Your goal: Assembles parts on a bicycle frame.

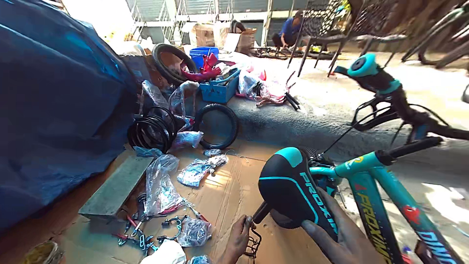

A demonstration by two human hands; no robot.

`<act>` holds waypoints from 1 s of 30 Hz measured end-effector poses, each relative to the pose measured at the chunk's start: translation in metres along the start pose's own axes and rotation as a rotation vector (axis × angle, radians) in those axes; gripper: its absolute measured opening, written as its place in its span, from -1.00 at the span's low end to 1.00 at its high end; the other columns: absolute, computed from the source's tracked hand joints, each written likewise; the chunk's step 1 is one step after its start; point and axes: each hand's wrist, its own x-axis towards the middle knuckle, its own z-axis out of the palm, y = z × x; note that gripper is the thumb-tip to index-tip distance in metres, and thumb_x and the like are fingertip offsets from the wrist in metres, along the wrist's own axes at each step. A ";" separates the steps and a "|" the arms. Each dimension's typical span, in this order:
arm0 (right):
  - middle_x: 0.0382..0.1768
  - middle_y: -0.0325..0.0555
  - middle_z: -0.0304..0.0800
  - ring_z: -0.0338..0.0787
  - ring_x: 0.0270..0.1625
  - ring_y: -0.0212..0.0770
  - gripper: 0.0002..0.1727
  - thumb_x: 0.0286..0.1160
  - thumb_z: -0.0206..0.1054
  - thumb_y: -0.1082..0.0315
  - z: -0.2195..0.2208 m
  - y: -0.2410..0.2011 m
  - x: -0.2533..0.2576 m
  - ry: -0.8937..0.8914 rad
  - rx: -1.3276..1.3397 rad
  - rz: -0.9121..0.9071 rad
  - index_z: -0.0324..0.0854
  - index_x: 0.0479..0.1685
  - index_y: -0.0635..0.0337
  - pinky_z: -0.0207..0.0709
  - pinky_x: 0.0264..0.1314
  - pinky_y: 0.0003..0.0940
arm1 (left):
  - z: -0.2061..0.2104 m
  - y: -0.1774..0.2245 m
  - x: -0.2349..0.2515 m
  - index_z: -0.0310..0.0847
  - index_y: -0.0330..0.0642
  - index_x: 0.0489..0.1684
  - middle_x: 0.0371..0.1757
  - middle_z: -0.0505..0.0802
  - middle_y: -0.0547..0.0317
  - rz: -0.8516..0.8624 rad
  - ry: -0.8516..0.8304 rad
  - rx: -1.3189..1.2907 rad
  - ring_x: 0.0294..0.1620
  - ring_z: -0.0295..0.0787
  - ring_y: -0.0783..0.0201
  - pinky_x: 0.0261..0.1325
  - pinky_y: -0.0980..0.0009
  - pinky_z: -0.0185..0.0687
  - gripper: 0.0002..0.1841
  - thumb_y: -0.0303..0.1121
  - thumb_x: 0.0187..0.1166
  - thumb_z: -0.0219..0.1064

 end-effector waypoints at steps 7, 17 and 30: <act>0.44 -0.12 0.70 0.76 0.36 -0.41 0.12 0.46 0.42 -0.29 0.023 0.026 -0.006 0.005 0.011 -0.022 -0.01 0.89 0.18 0.70 0.45 -0.27 | -0.001 0.002 -0.002 0.69 -0.22 -0.10 -0.17 0.89 0.19 0.014 -0.101 0.025 -0.08 0.83 0.35 0.19 0.25 0.71 -0.56 -0.13 0.87 -0.09; 0.43 -0.24 0.71 0.76 0.37 -0.32 0.11 0.35 0.35 -0.48 0.037 0.028 0.005 -0.107 -0.118 0.112 0.05 0.89 -0.16 0.68 0.44 -0.11 | -0.012 0.014 -0.002 0.54 -0.31 0.28 0.06 0.82 0.04 -0.009 -0.326 -0.176 0.06 0.80 0.22 0.24 0.17 0.74 -0.70 -0.49 0.65 0.13; 0.11 0.02 0.80 0.83 0.19 0.01 0.10 -0.03 0.65 -0.33 0.058 0.036 -0.017 -0.416 -0.235 0.274 0.33 0.56 0.09 0.68 0.22 0.11 | -0.011 0.048 -0.048 0.41 -0.57 0.52 0.50 0.69 -0.19 -0.382 0.029 0.227 0.54 0.56 0.22 0.64 0.32 0.35 -0.54 -0.51 0.70 0.25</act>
